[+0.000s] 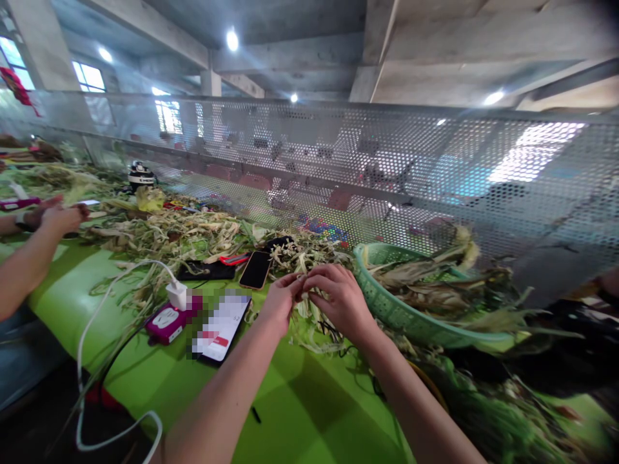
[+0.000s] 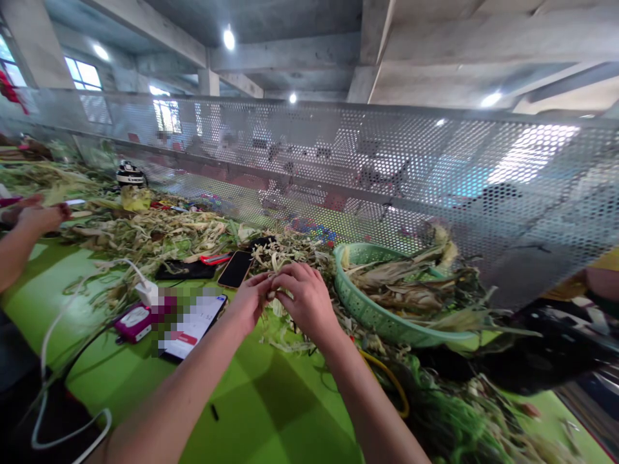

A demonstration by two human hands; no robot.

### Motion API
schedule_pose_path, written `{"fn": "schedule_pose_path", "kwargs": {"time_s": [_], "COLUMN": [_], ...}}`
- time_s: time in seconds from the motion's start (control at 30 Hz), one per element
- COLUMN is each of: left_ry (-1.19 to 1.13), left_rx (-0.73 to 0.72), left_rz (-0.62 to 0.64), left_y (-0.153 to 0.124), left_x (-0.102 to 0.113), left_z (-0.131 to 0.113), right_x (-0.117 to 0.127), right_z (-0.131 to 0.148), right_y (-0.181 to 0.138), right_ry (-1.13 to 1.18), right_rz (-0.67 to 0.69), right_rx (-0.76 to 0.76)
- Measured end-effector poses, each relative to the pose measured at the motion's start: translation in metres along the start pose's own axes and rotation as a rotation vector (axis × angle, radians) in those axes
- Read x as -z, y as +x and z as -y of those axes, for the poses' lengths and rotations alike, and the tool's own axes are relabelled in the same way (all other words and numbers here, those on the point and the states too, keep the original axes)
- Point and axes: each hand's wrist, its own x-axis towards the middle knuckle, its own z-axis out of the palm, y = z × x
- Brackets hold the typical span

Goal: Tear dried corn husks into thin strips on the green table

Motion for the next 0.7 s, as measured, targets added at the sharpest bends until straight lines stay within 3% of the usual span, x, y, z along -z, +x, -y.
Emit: {"fn": "schedule_pose_path", "kwargs": {"time_s": [0.37,0.7], "left_ry": [0.210,0.254], "left_rx": [-0.065,-0.104], "left_rz": [0.073,0.081], "left_y": [-0.011,-0.013], "left_x": [-0.007,-0.010], "left_z": [-0.003,-0.002], "right_x": [-0.015,-0.026], "right_z": [-0.002,-0.004], "right_y": [-0.004,-0.003], "right_ry": [0.211,0.562], "right_rz": [-0.235,-0.335], "right_rx": [-0.424,-0.590]}}
